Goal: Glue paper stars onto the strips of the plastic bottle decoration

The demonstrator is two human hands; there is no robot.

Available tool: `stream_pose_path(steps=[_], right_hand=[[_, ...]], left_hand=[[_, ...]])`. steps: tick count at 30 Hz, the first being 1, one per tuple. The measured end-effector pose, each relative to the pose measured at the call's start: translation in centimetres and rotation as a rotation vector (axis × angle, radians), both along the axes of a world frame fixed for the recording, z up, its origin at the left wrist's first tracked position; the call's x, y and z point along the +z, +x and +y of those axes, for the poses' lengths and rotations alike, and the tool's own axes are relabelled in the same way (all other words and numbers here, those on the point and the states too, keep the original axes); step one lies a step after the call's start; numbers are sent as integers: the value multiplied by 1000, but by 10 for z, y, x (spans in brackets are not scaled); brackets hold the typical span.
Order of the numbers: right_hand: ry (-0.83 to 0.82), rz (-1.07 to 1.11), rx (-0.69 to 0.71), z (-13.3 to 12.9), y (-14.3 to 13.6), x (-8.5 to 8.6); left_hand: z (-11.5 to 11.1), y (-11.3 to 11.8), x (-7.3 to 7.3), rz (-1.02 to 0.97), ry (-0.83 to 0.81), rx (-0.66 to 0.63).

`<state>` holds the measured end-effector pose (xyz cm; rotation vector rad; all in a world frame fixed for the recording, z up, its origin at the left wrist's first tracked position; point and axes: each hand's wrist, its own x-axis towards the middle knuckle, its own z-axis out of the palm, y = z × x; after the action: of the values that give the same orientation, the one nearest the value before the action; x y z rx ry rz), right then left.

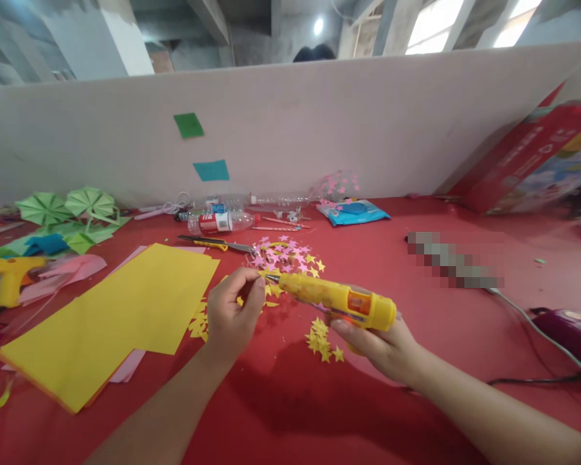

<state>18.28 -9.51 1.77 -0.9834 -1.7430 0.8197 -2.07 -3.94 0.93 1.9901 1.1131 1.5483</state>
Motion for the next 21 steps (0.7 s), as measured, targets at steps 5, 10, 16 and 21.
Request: stream_pose_path(steps=[5, 10, 16, 21], right_hand=[[-1, 1, 24, 0, -1, 1], [3, 22, 30, 1, -1, 2], [-15, 32, 36, 1, 0, 0], [4, 24, 31, 2, 0, 1]], left_hand=[[1, 0, 0, -11, -1, -6], [2, 0, -2, -8, -5, -17], [1, 0, -1, -18, -6, -30], [1, 0, -1, -22, -6, -34]])
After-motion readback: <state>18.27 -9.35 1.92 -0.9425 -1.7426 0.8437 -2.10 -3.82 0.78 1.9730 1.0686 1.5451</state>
